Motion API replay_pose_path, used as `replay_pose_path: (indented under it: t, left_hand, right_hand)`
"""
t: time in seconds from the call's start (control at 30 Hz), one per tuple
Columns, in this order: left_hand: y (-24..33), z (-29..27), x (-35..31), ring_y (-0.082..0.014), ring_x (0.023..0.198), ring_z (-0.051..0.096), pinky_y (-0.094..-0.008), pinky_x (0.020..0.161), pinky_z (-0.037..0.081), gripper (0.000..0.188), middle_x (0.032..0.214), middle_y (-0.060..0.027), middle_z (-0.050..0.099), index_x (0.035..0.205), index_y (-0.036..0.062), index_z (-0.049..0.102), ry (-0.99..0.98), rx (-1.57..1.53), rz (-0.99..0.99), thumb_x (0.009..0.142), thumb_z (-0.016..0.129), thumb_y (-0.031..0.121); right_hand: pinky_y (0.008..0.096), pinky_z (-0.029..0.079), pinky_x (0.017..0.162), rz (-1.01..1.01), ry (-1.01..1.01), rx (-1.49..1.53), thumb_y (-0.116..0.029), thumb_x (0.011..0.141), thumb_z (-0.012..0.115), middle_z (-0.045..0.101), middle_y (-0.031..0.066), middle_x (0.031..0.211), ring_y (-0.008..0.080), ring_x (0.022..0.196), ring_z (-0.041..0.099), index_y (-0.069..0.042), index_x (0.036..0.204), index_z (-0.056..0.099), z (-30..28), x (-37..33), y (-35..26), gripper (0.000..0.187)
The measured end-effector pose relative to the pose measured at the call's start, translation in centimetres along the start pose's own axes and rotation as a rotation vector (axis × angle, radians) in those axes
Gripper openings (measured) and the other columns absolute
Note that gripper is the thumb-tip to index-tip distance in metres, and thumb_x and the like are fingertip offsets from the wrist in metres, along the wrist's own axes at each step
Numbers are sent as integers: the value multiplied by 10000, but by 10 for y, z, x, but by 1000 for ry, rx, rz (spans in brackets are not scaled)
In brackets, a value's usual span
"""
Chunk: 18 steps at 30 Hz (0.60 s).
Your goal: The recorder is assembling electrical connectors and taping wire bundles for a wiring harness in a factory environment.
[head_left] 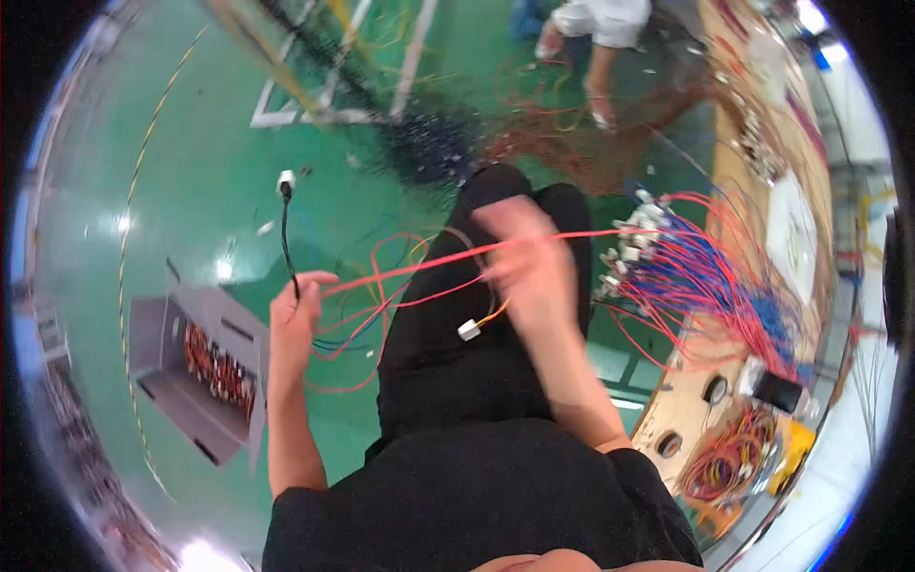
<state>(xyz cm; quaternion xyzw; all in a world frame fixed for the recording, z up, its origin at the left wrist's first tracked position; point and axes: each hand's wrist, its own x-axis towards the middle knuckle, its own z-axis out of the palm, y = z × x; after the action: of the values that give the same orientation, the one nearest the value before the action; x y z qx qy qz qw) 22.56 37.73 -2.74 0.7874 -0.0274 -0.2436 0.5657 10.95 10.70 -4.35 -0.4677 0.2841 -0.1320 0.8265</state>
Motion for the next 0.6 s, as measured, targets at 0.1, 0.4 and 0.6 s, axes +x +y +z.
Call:
replay_pose_path:
  t: [0.1, 0.4, 0.6]
  left_hand:
    - [-65, -78, -8, 0, 514, 273, -196, 447, 188, 261, 604, 112, 320, 1052, 61, 624, 322, 99, -44, 979, 461, 251]
    - [-182, -88, -74, 1, 465, 281, -169, 397, 220, 231, 594, 100, 313, 1049, 82, 598, 953, -337, -152, 988, 431, 229]
    - [-248, -33, -128, -28, 506, 403, -191, 434, 329, 260, 666, 53, 476, 1069, 67, 596, 937, -340, -400, 992, 411, 231]
  right_hand:
    - [213, 490, 603, -265, 44, 634, -114, 990, 412, 580, 93, 888, 101, 670, 506, 48, 1173, 506, -62, 27, -46, 261]
    - [411, 485, 612, -518, -796, -941, -142, 937, 419, 611, 183, 796, 333, 659, 605, 3, 1043, 586, 135, 18, 29, 245]
    - [365, 497, 813, -433, -938, -903, -162, 901, 569, 540, 193, 1261, 280, 947, 637, -11, 1382, 343, 154, 26, 66, 553]
